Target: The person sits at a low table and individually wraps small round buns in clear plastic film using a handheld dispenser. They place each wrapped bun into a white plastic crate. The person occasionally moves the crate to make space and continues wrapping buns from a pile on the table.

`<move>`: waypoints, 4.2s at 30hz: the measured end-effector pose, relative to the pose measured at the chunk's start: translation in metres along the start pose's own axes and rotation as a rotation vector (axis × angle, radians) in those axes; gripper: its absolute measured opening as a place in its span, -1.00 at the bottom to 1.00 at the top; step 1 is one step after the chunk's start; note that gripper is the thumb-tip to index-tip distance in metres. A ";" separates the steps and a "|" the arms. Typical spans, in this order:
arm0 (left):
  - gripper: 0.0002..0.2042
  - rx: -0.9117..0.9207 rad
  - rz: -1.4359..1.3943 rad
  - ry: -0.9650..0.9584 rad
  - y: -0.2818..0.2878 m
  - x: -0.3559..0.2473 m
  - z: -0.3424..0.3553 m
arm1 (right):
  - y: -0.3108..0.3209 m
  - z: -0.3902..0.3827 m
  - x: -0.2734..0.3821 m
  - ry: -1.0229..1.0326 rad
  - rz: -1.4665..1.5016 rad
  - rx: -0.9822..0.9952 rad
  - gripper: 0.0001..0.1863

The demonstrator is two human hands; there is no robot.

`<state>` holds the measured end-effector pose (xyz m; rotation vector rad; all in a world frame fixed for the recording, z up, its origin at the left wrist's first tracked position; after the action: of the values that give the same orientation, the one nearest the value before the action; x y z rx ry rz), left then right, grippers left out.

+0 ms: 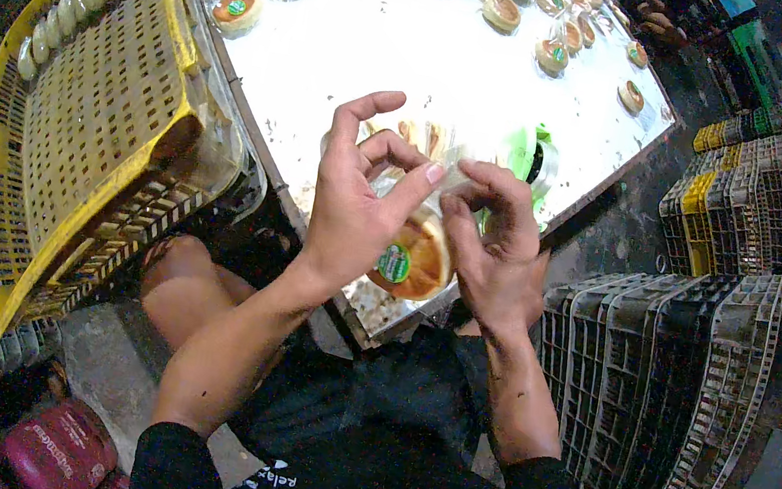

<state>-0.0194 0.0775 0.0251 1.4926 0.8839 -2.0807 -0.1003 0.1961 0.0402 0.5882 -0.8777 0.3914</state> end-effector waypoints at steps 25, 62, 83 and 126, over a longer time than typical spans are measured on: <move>-0.82 -0.168 -0.220 0.086 0.006 0.039 -0.005 | 0.011 -0.023 -0.039 -0.361 0.254 -0.530 -0.70; -0.59 -0.110 -0.351 0.337 0.040 0.045 0.019 | -0.071 0.010 -0.069 -0.680 0.641 -0.065 -0.63; -0.27 -0.389 0.431 0.235 0.100 0.044 0.033 | -0.237 0.210 -0.117 0.355 -0.591 0.239 -0.47; -0.51 -0.258 0.333 0.135 0.038 0.028 0.040 | -0.042 0.002 -0.040 -0.335 0.325 0.065 -0.59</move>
<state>-0.0297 0.0229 -0.0019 1.5321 0.8482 -1.5814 -0.1018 0.1590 -0.0047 0.5802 -1.2929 0.6285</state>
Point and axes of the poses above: each hand's wrist, its own z-axis towards the middle knuckle, its own y-axis out of the back of the hand, x = y × z, the point moved 5 cm from there along z, towards the middle knuckle, and after that the axes turned 1 degree about z, right-handed, at the moved point
